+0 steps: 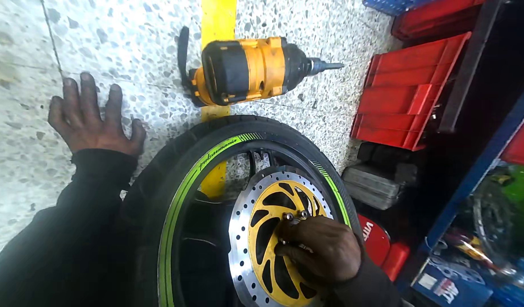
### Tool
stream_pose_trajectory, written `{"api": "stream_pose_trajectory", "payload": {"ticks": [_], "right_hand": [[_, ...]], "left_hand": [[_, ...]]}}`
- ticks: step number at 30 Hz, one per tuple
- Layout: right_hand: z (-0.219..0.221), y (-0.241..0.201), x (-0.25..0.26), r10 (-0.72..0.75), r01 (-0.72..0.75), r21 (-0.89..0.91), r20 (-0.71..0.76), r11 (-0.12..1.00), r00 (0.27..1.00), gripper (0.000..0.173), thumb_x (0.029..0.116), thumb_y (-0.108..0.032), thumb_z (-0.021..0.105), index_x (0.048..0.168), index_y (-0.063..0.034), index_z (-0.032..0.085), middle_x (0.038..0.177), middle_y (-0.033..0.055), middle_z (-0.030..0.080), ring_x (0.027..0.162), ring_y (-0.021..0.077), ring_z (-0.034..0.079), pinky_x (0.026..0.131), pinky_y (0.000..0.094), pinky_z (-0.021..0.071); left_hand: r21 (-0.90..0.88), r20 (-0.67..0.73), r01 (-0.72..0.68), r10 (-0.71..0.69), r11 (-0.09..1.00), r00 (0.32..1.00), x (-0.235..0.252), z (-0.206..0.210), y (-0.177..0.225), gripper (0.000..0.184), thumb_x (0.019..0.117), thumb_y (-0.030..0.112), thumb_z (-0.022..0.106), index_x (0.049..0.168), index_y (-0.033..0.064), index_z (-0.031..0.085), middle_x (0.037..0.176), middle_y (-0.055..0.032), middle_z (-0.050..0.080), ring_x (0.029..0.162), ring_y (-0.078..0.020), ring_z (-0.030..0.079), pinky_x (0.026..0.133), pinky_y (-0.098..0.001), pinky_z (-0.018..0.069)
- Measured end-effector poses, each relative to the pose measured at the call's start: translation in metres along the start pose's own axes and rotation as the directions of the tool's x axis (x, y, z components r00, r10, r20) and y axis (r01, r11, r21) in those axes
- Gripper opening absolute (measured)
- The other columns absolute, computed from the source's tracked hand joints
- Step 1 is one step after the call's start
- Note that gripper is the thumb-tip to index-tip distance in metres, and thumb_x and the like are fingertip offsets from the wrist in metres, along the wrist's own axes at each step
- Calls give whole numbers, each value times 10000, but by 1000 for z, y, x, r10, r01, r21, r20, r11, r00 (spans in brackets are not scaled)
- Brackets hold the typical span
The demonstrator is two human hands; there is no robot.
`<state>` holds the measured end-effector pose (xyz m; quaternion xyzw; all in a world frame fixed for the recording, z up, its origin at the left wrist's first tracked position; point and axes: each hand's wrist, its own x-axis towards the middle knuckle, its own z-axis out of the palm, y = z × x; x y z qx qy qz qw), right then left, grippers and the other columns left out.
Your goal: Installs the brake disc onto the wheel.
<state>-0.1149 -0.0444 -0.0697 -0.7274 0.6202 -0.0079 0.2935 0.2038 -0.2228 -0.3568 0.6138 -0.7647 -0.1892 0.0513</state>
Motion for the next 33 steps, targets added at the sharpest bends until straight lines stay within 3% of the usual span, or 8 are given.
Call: {"api": "stream_pose_trajectory", "payload": {"ticks": [3, 10, 16, 20, 23, 28, 30, 33], "right_hand": [[3, -1, -8, 57, -56, 13, -18, 998, 998, 240, 949, -421, 704, 920, -198, 788, 1027, -27, 766, 973, 103, 717, 823, 282, 604], [4, -5, -28, 167, -162, 201, -7, 966, 986, 170, 971, -278, 678, 1005, -157, 792, 1056, 0, 772, 981, 76, 725, 825, 247, 617], [9, -8, -24, 297, -290, 160, -22, 944, 955, 284, 941, -423, 698, 891, -150, 753, 872, -27, 742, 792, 47, 693, 690, 244, 591], [16, -7, -26, 256, -244, 185, -42, 952, 966, 297, 978, -412, 673, 1087, -154, 772, 1000, 1, 743, 891, 76, 700, 765, 272, 607], [18, -8, -26, 238, -223, 189, -64, 956, 969, 247, 978, -390, 682, 1006, -176, 802, 979, -18, 751, 882, 56, 702, 744, 237, 598], [26, -10, -20, 333, -327, 66, -120, 943, 935, 466, 916, -565, 686, 758, -127, 687, 714, -6, 648, 617, 90, 609, 544, 288, 524], [29, -13, -22, 341, -338, 48, -154, 940, 927, 480, 907, -597, 679, 854, -121, 714, 765, 7, 671, 644, 109, 625, 558, 317, 530], [25, -14, -28, 297, -276, 165, -116, 947, 948, 484, 932, -552, 688, 1140, -119, 744, 1029, 38, 732, 899, 120, 692, 754, 326, 602]], "left_hand": [[3, -9, 1, -1, 1000, 1000, 0, 2, -1, 682, 981, 570, 396, 1572, 228, 403, 1681, -192, 244, 1532, -471, 215, 1170, -696, 156], [9, 3, 8, -8, 1000, 1000, 0, 4, -3, 695, 974, 592, 390, 1577, 246, 396, 1687, -179, 233, 1541, -458, 201, 1178, -692, 143], [-9, 7, 2, -2, 1000, 1000, 1, 0, -1, 697, 970, 583, 403, 1569, 226, 408, 1677, -203, 247, 1527, -488, 213, 1161, -715, 156], [-4, 16, -4, 4, 1000, 1000, 1, 0, -1, 692, 980, 578, 400, 1577, 228, 391, 1683, -200, 231, 1534, -480, 202, 1174, -703, 143], [4, 19, 11, -11, 1000, 1000, 1, 1, -1, 696, 972, 580, 400, 1576, 235, 394, 1686, -186, 231, 1540, -462, 200, 1178, -695, 143], [-1, -3, -2, 2, 1000, 1000, 2, 3, -2, 685, 976, 577, 404, 1572, 239, 401, 1681, -190, 244, 1536, -467, 210, 1177, -692, 150], [3, -15, -3, 3, 1000, 1000, 1, 4, -3, 681, 977, 576, 404, 1568, 236, 412, 1677, -190, 256, 1531, -466, 226, 1175, -689, 162], [14, 4, 1, -1, 1000, 1000, 2, 4, -3, 689, 976, 576, 398, 1573, 232, 400, 1682, -189, 242, 1535, -462, 217, 1175, -690, 159]]}}
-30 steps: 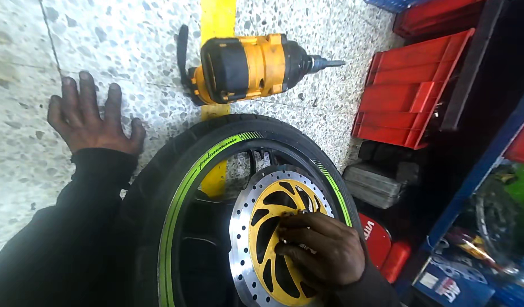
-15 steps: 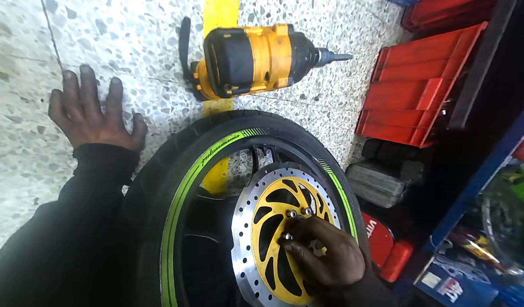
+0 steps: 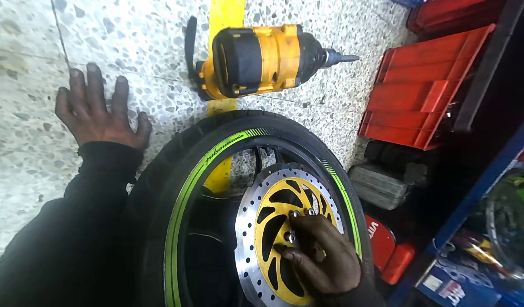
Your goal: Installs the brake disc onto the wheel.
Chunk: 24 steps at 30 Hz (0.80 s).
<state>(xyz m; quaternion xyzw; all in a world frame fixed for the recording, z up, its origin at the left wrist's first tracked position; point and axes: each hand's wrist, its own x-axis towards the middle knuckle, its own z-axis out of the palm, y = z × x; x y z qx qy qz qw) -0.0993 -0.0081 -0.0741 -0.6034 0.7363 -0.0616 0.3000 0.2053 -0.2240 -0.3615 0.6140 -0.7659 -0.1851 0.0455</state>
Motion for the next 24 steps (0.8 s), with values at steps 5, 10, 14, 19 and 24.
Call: {"api": "stream_pose_trajectory", "payload": {"ticks": [5, 10, 14, 19, 24], "right_hand": [[-3, 6, -5, -28, 26, 108, 22, 994, 999, 208, 962, -311, 700, 1032, -136, 790, 974, 9, 736, 895, 47, 685, 771, 200, 587], [6, 4, -3, 54, -54, 8, -54, 999, 997, 460, 878, -559, 743, 1021, -121, 745, 917, 14, 718, 803, 96, 671, 692, 304, 586], [6, 7, -7, -23, 28, 191, -31, 981, 999, 211, 945, -299, 739, 1057, -123, 771, 1017, 19, 731, 946, 88, 695, 811, 247, 610], [16, 2, -5, 64, -66, -9, -111, 998, 992, 355, 894, -472, 743, 903, -119, 712, 813, 3, 674, 691, 74, 627, 598, 261, 550], [6, 15, -7, -49, 49, 108, -6, 993, 999, 229, 946, -352, 726, 979, -130, 768, 917, 6, 743, 839, 66, 696, 759, 243, 597]], "left_hand": [[-2, -18, 1, -1, 1000, 1000, -1, 1, 0, 679, 979, 571, 399, 1570, 238, 407, 1679, -190, 253, 1536, -459, 220, 1177, -689, 155], [-12, -25, 0, 0, 1000, 1000, 0, 1, 1, 678, 980, 571, 409, 1571, 239, 408, 1678, -192, 253, 1533, -469, 217, 1175, -694, 153], [-10, 22, 0, 1, 1000, 1000, -1, -4, 0, 691, 982, 575, 406, 1580, 229, 391, 1682, -204, 233, 1534, -479, 203, 1179, -701, 141], [-13, -26, -17, 16, 1000, 1000, 0, 1, 0, 689, 978, 582, 397, 1578, 243, 392, 1680, -192, 248, 1536, -465, 212, 1176, -699, 151], [-13, -9, -14, 14, 1000, 1000, -2, 2, -1, 693, 979, 584, 395, 1581, 242, 386, 1685, -186, 236, 1541, -463, 200, 1178, -693, 144]]}}
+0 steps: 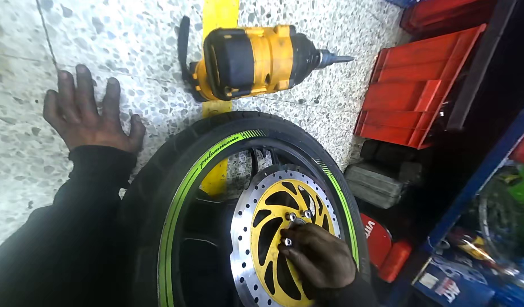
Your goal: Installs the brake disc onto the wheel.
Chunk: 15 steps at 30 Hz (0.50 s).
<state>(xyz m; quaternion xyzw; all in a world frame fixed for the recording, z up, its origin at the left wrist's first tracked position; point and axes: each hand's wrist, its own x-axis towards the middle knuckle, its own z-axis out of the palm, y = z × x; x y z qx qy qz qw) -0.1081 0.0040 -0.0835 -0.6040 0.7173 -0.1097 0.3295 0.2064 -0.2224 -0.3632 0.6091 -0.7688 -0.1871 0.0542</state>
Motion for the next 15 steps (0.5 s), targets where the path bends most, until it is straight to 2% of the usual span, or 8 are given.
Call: {"api": "stream_pose_trajectory", "payload": {"ticks": [2, 3, 4, 6, 8, 12, 14, 15], "right_hand": [[5, -2, 5, 46, -48, -28, -80, 998, 996, 312, 886, -401, 780, 778, -121, 697, 739, -10, 673, 650, 46, 622, 597, 216, 542], [7, -4, 7, 73, -78, -52, -97, 996, 993, 348, 863, -431, 787, 753, -119, 677, 711, -10, 652, 615, 49, 595, 561, 222, 519], [7, -6, 8, 87, -93, -68, -90, 993, 992, 364, 854, -469, 785, 801, -121, 692, 734, -8, 659, 631, 53, 602, 569, 234, 527], [1, -7, 5, 52, -52, -37, 8, 998, 999, 377, 909, -466, 747, 1061, -122, 758, 909, 13, 726, 803, 73, 673, 714, 268, 590], [-5, -4, 4, -19, 19, -1, 80, 1000, 997, 281, 979, -363, 682, 1107, -131, 776, 1006, 24, 752, 925, 84, 705, 810, 257, 601], [-4, -4, 17, 6, -7, -34, -8, 999, 1000, 399, 850, -493, 802, 751, -118, 707, 712, -8, 684, 614, 42, 626, 547, 226, 536], [-26, 1, 40, 15, -14, 25, -15, 1000, 1000, 389, 840, -500, 796, 720, -142, 701, 692, -43, 694, 606, 22, 644, 538, 240, 566], [-41, 8, 55, 20, -17, 46, -64, 999, 998, 351, 883, -471, 748, 740, -157, 685, 682, -75, 676, 604, -5, 632, 541, 221, 566]], "left_hand": [[0, 5, 9, -9, 1000, 1000, 1, -1, 2, 691, 978, 581, 395, 1581, 243, 386, 1689, -180, 228, 1546, -458, 188, 1183, -692, 136], [0, -2, 11, -11, 1000, 1000, 1, -2, 3, 687, 978, 579, 399, 1576, 241, 395, 1686, -182, 236, 1544, -457, 194, 1182, -691, 139], [1, -5, 13, -13, 1000, 1000, 2, -2, 3, 683, 978, 575, 404, 1572, 237, 403, 1683, -187, 242, 1542, -460, 197, 1180, -691, 139], [3, 3, 18, -18, 1000, 1000, 2, -2, 3, 683, 976, 574, 408, 1571, 237, 406, 1682, -190, 244, 1541, -464, 198, 1182, -692, 139], [7, 2, 13, -13, 1000, 1000, 1, -1, 2, 690, 976, 579, 400, 1580, 245, 386, 1682, -196, 237, 1536, -476, 202, 1172, -700, 151], [3, 8, 16, -16, 1000, 1000, 0, -1, 2, 694, 978, 582, 394, 1584, 244, 378, 1683, -200, 232, 1537, -477, 198, 1166, -713, 158], [-3, 21, 17, -16, 1000, 1000, 3, -2, 2, 696, 977, 581, 390, 1582, 237, 381, 1683, -202, 230, 1537, -479, 197, 1165, -717, 150], [-8, 25, 13, -13, 1000, 1000, 3, -3, 2, 697, 976, 580, 394, 1581, 233, 383, 1682, -203, 232, 1535, -481, 200, 1163, -720, 153]]}}
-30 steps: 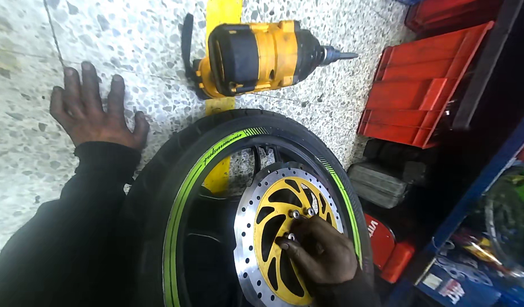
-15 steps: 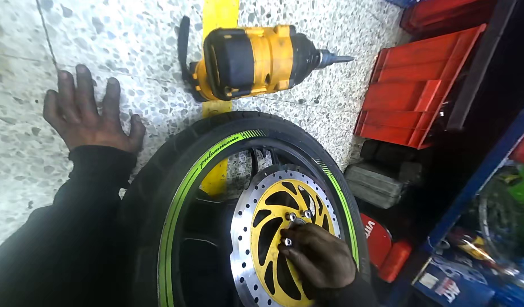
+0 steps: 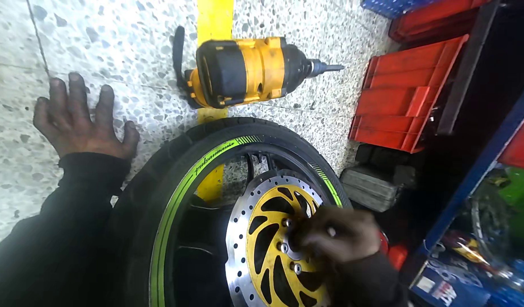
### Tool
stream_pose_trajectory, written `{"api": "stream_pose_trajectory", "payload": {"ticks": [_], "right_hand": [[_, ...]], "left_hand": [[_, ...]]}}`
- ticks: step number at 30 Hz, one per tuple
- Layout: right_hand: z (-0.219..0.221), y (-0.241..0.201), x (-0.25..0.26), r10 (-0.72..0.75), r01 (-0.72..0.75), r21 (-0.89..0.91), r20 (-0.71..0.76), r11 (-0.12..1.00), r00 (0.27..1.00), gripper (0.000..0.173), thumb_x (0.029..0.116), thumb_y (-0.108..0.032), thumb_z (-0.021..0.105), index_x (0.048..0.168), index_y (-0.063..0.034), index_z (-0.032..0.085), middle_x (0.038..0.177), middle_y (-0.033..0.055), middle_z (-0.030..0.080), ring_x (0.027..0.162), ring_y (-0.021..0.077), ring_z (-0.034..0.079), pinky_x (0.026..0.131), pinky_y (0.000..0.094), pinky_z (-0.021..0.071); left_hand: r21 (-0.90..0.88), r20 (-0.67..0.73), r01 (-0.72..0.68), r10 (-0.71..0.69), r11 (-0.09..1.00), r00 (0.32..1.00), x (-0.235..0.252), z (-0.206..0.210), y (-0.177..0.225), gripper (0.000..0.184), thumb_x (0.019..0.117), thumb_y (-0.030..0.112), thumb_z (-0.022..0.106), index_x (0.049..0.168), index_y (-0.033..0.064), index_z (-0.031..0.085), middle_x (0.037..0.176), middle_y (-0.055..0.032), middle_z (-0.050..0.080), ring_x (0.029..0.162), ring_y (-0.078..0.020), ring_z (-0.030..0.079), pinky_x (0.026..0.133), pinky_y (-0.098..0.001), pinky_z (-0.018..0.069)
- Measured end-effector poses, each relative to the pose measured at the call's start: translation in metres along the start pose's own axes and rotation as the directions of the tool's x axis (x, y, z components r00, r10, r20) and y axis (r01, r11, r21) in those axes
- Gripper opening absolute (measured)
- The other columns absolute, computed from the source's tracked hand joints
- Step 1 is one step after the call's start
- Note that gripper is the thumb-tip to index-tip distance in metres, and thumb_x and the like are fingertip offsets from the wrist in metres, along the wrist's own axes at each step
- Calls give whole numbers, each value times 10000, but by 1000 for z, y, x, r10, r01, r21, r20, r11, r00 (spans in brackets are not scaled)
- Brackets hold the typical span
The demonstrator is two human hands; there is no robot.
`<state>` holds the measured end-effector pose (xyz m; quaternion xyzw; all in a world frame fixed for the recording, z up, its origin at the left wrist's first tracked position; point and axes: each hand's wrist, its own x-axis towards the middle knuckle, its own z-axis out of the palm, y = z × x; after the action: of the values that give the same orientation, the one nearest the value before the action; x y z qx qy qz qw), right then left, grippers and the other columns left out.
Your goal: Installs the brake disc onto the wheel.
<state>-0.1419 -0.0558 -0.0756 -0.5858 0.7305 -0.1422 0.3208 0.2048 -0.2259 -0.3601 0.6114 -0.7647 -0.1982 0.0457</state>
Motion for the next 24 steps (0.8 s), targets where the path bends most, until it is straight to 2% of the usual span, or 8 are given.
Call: {"api": "stream_pose_trajectory", "payload": {"ticks": [3, 5, 7, 11, 15, 19, 22, 24], "right_hand": [[-25, 53, 81, 78, -116, -212, -177, 970, 981, 346, 1003, -349, 644, 914, -21, 706, 709, 37, 656, 591, 80, 601, 558, 310, 540], [-21, 113, 149, 274, -262, -383, -25, 886, 961, 384, 1001, -292, 627, 1316, -74, 642, 1074, 164, 718, 843, 267, 709, 773, 479, 586], [-5, 170, 205, 380, -263, -494, 151, 829, 912, 535, 971, -159, 659, 1487, -133, 519, 1360, 218, 593, 1059, 374, 678, 910, 559, 553], [20, 218, 246, 372, -196, -536, 242, 821, 896, 502, 869, -44, 729, 1352, -27, 597, 1378, 290, 560, 1214, 447, 601, 1032, 602, 482], [17, 189, 234, 259, -133, -446, 235, 885, 937, 370, 932, -215, 716, 1238, -15, 657, 1150, 197, 713, 989, 341, 719, 922, 552, 565], [-10, 100, 155, -18, 37, -150, 122, 988, 992, 434, 942, -146, 672, 1347, -2, 613, 1034, 125, 710, 819, 166, 703, 749, 356, 614], [-31, 63, 62, -171, 166, 92, 58, 982, 983, 249, 926, -189, 736, 1112, -24, 720, 1037, 62, 739, 865, 110, 711, 782, 322, 636], [-32, 54, 1, -96, 84, 194, 51, 977, 994, 218, 887, -218, 802, 1072, -118, 749, 1039, 22, 754, 861, 123, 725, 761, 325, 647]], "left_hand": [[-19, 3, -1, 1, 1000, 1000, -4, -1, 0, 690, 986, 565, 413, 1586, 228, 376, 1689, -191, 221, 1540, -473, 193, 1175, -717, 148], [-14, -3, -7, 7, 1000, 1000, -3, 0, -1, 693, 982, 571, 414, 1586, 232, 377, 1690, -188, 221, 1542, -470, 192, 1176, -715, 151], [-10, -22, -8, 7, 1000, 1000, -2, 0, 2, 687, 983, 565, 411, 1576, 219, 396, 1682, -197, 237, 1534, -479, 206, 1169, -707, 162], [3, -2, 19, -19, 1000, 1000, -2, -2, 2, 688, 978, 575, 408, 1572, 229, 411, 1681, -194, 244, 1536, -472, 207, 1184, -691, 148], [5, -14, -1, 1, 1000, 1000, -3, 1, -2, 675, 988, 584, 396, 1581, 262, 390, 1691, -160, 236, 1540, -454, 210, 1174, -698, 166], [-50, 21, 5, -4, 999, 1000, -2, 6, -7, 706, 979, 613, 392, 1600, 279, 347, 1702, -157, 202, 1547, -454, 191, 1176, -729, 142], [-93, 25, 6, -4, 996, 1000, -3, 10, -7, 692, 988, 588, 396, 1601, 271, 349, 1689, -176, 231, 1542, -474, 188, 1172, -736, 181], [-112, -3, -4, 4, 994, 1000, -3, 13, -7, 681, 999, 571, 398, 1599, 252, 359, 1679, -192, 248, 1536, -484, 198, 1176, -718, 219]]}}
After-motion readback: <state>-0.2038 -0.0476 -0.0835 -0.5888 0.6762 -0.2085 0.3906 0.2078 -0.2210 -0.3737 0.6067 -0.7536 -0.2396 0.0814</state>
